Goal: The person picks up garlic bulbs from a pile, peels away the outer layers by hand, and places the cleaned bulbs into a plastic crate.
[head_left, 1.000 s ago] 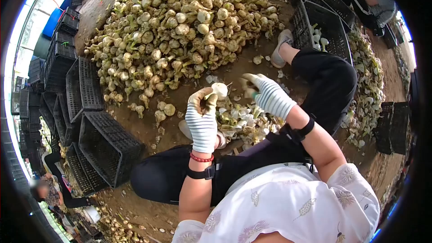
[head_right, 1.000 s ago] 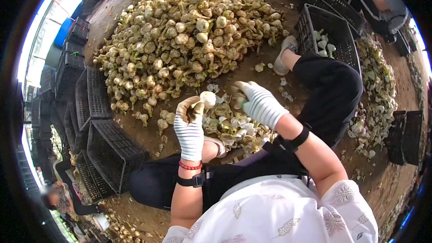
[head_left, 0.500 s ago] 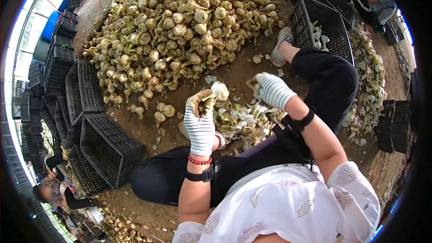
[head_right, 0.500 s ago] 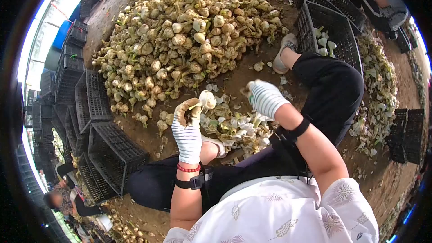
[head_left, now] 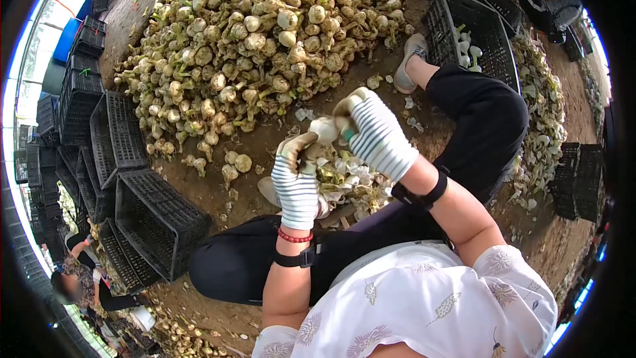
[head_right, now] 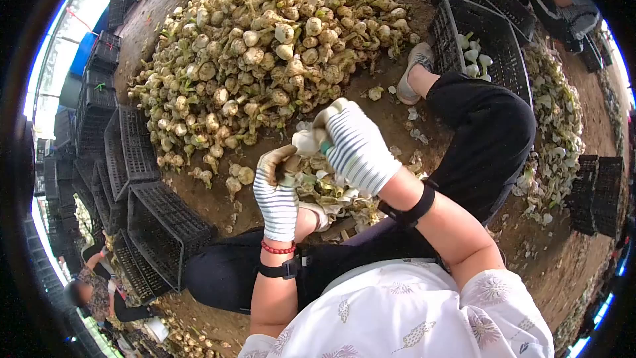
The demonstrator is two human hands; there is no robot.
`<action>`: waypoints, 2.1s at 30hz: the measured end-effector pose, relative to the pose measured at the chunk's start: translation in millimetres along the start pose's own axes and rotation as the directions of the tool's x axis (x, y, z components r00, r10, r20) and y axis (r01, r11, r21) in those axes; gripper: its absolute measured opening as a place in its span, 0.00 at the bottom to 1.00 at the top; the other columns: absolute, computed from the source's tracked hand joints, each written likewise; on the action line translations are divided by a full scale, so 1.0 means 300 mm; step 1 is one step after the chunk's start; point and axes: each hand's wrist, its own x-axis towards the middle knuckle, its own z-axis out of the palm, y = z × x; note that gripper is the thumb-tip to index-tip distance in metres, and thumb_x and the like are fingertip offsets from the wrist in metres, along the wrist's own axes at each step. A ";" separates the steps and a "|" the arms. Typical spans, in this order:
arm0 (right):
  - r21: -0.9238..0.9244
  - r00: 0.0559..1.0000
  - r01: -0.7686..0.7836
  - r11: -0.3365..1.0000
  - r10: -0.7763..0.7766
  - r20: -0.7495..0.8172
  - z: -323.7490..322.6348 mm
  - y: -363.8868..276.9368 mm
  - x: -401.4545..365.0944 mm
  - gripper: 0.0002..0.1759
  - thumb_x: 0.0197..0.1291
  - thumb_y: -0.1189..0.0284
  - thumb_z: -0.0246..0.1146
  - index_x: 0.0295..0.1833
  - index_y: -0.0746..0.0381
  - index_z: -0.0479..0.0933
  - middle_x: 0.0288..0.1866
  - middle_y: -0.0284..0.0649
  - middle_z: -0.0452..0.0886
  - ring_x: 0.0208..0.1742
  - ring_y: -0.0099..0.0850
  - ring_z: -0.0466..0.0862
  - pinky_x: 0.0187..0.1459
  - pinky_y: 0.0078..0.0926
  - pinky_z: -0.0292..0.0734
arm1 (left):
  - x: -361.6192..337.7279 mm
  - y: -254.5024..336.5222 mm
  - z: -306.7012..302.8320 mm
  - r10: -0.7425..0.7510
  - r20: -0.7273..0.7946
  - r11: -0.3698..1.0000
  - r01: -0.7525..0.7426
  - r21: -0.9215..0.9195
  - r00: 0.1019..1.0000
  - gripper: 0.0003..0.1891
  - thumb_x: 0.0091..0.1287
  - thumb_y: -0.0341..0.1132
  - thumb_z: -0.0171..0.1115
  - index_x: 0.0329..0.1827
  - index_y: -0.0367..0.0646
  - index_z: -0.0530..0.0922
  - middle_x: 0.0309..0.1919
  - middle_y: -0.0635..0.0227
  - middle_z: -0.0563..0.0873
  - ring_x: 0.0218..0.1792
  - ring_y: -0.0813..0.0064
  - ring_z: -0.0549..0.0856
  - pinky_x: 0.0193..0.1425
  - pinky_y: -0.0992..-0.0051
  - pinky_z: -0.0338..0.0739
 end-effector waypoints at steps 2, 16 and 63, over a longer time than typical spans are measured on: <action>0.080 0.995 -0.092 0.993 0.096 -0.042 0.011 0.096 0.006 0.06 0.59 0.78 0.64 0.42 0.64 0.79 0.39 0.46 0.78 0.41 0.44 0.78 0.44 0.35 0.76 | 0.000 -0.007 -0.015 0.006 0.014 1.000 -0.005 -0.023 1.000 0.08 0.69 0.22 0.65 0.48 0.40 0.82 0.46 0.70 0.86 0.46 0.79 0.83 0.54 0.77 0.78; 0.014 0.815 -0.579 0.815 0.578 0.031 0.212 0.625 0.086 0.24 0.60 0.73 0.62 0.63 0.61 0.78 0.52 0.55 0.85 0.53 0.50 0.85 0.57 0.38 0.79 | 0.050 -0.121 0.010 -0.584 0.148 0.552 0.524 -0.649 0.798 0.15 0.70 0.49 0.67 0.47 0.49 0.81 0.51 0.70 0.82 0.55 0.72 0.81 0.61 0.63 0.79; 0.539 0.821 -0.560 0.629 0.334 0.462 -0.016 -0.084 0.029 0.13 0.66 0.72 0.63 0.52 0.67 0.83 0.33 0.26 0.82 0.32 0.16 0.74 0.35 0.19 0.72 | -0.026 0.012 -0.033 -0.243 0.061 0.899 0.249 -0.360 0.968 0.28 0.66 0.35 0.73 0.67 0.39 0.73 0.59 0.65 0.81 0.58 0.74 0.80 0.63 0.73 0.77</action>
